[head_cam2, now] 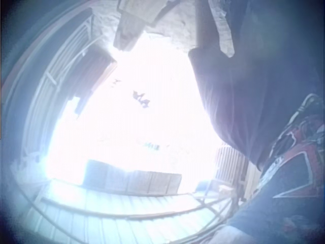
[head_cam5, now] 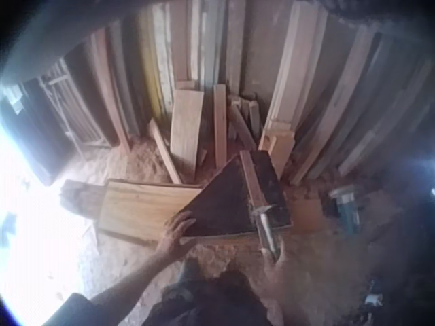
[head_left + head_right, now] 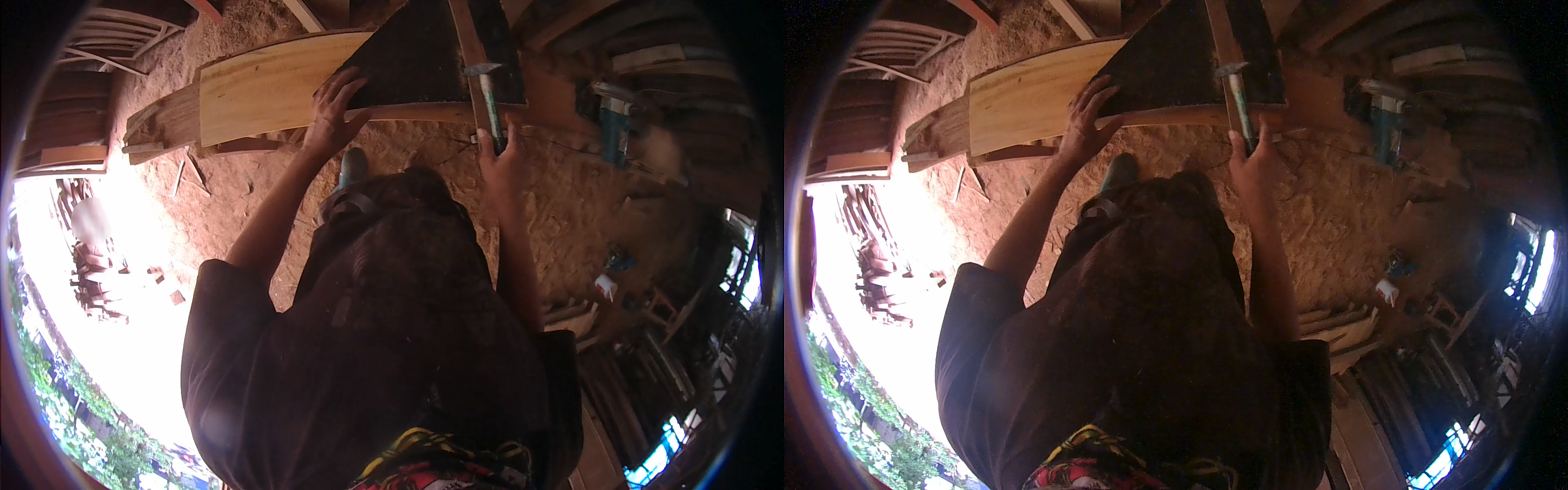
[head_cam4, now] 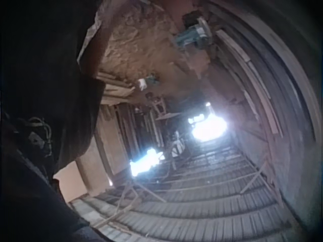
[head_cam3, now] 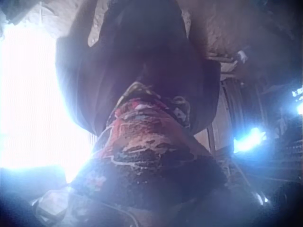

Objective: The person hammers nails into a wooden assembly to secure a dark triangular piece. They then use a circular saw to cut a wooden plank, adjusting the saw's depth before making the cut. The person handles the cut pieces and repositions the assembly on the workbench.

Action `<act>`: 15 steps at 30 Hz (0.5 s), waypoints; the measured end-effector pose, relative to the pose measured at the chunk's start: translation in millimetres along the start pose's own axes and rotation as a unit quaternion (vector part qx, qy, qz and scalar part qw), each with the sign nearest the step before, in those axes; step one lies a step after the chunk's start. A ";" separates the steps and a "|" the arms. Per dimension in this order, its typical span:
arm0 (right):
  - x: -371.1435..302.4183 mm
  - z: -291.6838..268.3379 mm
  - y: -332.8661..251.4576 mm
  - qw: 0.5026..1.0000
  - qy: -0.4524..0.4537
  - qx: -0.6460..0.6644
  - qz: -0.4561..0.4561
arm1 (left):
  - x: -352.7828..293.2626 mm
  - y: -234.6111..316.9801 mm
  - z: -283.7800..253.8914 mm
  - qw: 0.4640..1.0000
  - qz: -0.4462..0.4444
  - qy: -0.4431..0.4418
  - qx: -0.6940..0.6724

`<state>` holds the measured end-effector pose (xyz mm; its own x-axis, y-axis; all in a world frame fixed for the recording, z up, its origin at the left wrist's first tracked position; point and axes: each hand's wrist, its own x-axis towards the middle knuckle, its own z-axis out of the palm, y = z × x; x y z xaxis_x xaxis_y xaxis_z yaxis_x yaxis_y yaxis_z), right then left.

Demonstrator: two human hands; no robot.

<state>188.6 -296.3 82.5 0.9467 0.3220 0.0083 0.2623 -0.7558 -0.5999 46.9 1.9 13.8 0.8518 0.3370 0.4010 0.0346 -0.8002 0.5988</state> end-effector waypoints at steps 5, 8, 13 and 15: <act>10.6 -2.5 24.9 0.993 -0.074 -0.009 0.096 | -17.9 -24.2 -22.8 0.991 -0.076 -0.075 0.076; 13.4 -2.1 27.1 0.987 -0.107 -0.046 0.109 | -18.5 -26.1 -25.1 0.990 -0.112 -0.086 0.025; 5.3 8.7 43.7 0.996 -0.020 -0.068 0.046 | -13.0 -25.9 -31.1 0.987 -0.122 -0.108 -0.015; 5.8 4.0 28.0 0.996 -0.041 -0.051 0.059 | -5.7 -26.3 -37.2 0.983 -0.143 -0.103 -0.043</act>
<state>200.6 -313.2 62.6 0.9548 0.2692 -0.1258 0.1712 -0.8444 -0.5076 21.7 39.5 21.5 0.9020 0.4272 0.0632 0.2520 -0.6396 0.7262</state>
